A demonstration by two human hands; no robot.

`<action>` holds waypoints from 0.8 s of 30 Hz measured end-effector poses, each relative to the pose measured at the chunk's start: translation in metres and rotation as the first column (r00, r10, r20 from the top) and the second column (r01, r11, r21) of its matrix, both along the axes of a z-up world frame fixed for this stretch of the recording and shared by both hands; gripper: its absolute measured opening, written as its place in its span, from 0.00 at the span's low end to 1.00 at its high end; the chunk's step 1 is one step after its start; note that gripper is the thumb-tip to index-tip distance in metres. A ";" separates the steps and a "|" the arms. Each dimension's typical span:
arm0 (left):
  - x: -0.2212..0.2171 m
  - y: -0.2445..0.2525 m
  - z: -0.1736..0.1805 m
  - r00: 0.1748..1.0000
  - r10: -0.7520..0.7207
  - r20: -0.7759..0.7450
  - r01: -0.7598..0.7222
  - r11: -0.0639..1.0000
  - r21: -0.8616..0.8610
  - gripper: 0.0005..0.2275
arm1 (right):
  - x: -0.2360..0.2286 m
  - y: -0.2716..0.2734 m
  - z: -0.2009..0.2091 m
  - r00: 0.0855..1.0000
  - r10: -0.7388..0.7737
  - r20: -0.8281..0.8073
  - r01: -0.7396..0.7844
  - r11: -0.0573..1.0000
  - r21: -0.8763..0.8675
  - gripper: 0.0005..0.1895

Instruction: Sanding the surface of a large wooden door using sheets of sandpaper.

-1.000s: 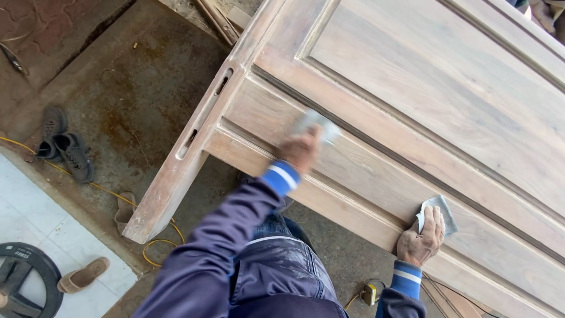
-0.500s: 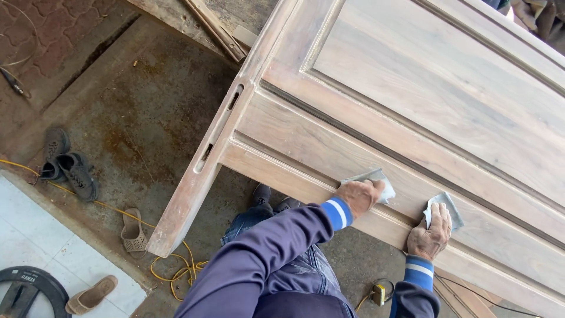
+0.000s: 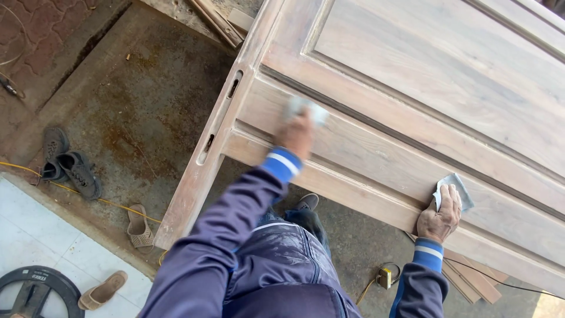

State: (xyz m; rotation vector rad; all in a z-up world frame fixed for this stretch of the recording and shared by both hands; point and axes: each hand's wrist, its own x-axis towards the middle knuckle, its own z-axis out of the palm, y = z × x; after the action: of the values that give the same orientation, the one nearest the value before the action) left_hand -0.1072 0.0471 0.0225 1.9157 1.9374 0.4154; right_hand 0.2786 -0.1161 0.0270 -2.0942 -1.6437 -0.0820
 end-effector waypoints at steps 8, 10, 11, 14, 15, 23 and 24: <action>0.141 -0.096 0.012 0.754 -0.620 0.219 0.623 0.780 0.061 0.07 | 0.007 0.007 -0.002 0.998 0.068 -0.004 -0.068 0.998 -0.001 0.22; 0.101 -0.095 0.011 0.782 -0.569 0.255 0.563 0.820 0.100 0.08 | 0.010 -0.001 -0.002 0.999 0.041 -0.021 -0.042 0.999 -0.008 0.20; 0.071 -0.091 0.006 0.894 -0.416 0.168 0.363 0.891 0.274 0.11 | 0.010 -0.001 -0.002 0.999 0.047 -0.024 -0.047 0.999 -0.013 0.22; -0.036 -0.092 0.001 0.999 -0.033 0.004 0.029 0.923 0.385 0.12 | 0.012 0.000 -0.004 0.998 0.051 -0.040 -0.052 0.999 -0.015 0.21; -0.076 -0.095 0.001 0.982 0.147 -0.116 -0.101 0.938 0.330 0.09 | 0.012 0.001 -0.005 0.998 0.040 -0.049 -0.040 0.999 -0.013 0.19; 0.043 -0.142 0.005 0.998 -0.067 0.012 0.067 0.998 -0.002 0.12 | 0.013 0.002 -0.009 0.999 0.053 -0.006 -0.054 0.998 -0.035 0.21; 0.085 -0.150 0.010 0.970 -0.221 0.099 0.224 0.974 -0.026 0.13 | 0.013 0.002 -0.010 0.999 0.048 0.007 -0.048 0.998 -0.044 0.22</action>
State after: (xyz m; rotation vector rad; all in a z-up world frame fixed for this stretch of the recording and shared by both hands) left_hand -0.0218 -0.1026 0.0325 2.0223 1.6361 0.3946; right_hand 0.2920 -0.1142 0.0167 -2.0877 -1.7141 -0.0383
